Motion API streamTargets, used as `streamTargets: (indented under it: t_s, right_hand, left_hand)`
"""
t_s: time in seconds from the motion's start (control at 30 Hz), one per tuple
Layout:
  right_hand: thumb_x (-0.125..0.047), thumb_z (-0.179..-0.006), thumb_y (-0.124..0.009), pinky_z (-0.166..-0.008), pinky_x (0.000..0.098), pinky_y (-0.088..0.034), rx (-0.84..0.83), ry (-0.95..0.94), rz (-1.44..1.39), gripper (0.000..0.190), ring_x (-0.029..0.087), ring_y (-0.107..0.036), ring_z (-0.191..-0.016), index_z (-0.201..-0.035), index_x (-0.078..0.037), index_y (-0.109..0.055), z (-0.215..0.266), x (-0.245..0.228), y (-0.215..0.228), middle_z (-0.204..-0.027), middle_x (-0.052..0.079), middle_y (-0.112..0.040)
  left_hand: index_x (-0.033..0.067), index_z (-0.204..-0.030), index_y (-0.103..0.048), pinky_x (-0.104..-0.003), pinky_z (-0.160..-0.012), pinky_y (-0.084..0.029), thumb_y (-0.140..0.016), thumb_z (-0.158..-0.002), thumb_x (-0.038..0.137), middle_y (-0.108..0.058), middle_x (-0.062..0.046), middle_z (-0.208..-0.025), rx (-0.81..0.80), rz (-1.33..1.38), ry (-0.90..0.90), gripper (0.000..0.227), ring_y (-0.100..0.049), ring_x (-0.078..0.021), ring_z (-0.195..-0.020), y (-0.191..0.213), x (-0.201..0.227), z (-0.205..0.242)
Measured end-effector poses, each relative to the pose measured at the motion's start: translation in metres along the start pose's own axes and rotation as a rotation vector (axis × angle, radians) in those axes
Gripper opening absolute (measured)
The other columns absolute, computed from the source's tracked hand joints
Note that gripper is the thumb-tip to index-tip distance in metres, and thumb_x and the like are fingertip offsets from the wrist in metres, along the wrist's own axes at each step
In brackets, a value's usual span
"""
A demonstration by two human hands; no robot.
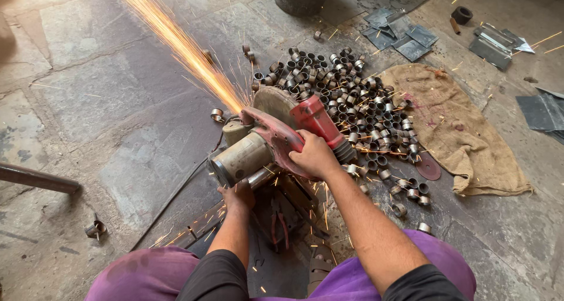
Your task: The person uses a red chop saw to cut a long metal pipe into short cylindrical segments. They repeatedly position the pipe, lower the saw to cut, and allow the cut pieces to fall onto a growing pile on the floor.
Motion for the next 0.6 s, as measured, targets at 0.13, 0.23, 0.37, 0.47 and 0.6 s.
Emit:
streamTargets:
  t_s: [0.13,0.23,0.37,0.47,0.6]
  right_hand:
    - [-0.022,-0.074,-0.074,-0.090,0.0420,-0.057,0.018,0.027,0.007,0.052,0.036,-0.073,-0.097,-0.121,-0.003,-0.066,0.003,0.001,0.000,-0.103,0.021,-0.075]
    - [-0.022,-0.073,-0.074,-0.089,0.0420,-0.057,0.022,0.020,-0.003,0.054,0.036,-0.073,-0.096,-0.123,-0.004,-0.065,0.004,0.003,-0.001,-0.102,0.021,-0.075]
    - [-0.023,-0.073,-0.074,-0.089,0.0422,-0.057,0.021,0.025,-0.003,0.054,0.037,-0.073,-0.097,-0.123,-0.003,-0.065,0.007,0.005,-0.003,-0.103,0.021,-0.075]
    - [-0.023,-0.073,-0.075,-0.089,0.0423,-0.056,0.028,0.033,-0.009,0.055,0.037,-0.072,-0.097,-0.123,-0.003,-0.065,0.007,0.007,-0.003,-0.104,0.021,-0.075]
    - [-0.023,-0.073,-0.075,-0.090,0.0422,-0.056,0.033,0.033,-0.021,0.056,0.036,-0.072,-0.098,-0.124,-0.003,-0.065,0.008,0.011,-0.005,-0.104,0.021,-0.075]
  left_hand:
    - [0.0157,-0.132,-0.061,-0.073,-0.104,-0.036,-0.055,-0.097,0.028,-0.066,-0.007,-0.134,-0.017,0.036,0.024,0.038,-0.063,-0.0333,-0.124,-0.002,-0.002,-0.001]
    - [0.0163,-0.133,-0.060,-0.071,-0.105,-0.035,-0.055,-0.097,0.028,-0.065,-0.007,-0.135,-0.014,0.086,0.040,0.038,-0.062,-0.0333,-0.125,-0.002,-0.002,-0.002]
    - [0.0172,-0.135,-0.059,-0.069,-0.106,-0.034,-0.054,-0.097,0.028,-0.064,-0.007,-0.137,-0.020,0.156,0.071,0.039,-0.061,-0.0333,-0.126,-0.006,-0.004,-0.003]
    - [0.0179,-0.136,-0.058,-0.068,-0.108,-0.033,-0.054,-0.098,0.028,-0.063,-0.007,-0.138,-0.020,0.218,0.095,0.040,-0.060,-0.0332,-0.127,-0.009,-0.006,-0.004]
    - [0.0188,-0.137,-0.057,-0.065,-0.109,-0.033,-0.054,-0.098,0.028,-0.062,-0.007,-0.140,-0.020,0.283,0.124,0.041,-0.059,-0.0332,-0.128,-0.012,-0.008,-0.004]
Point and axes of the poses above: each hand's wrist, its own z-axis away from the middle knuckle, its own y-axis out of the back of the hand, x = y × z, the point moved 3 cm from there along -z, towards the middle knuckle
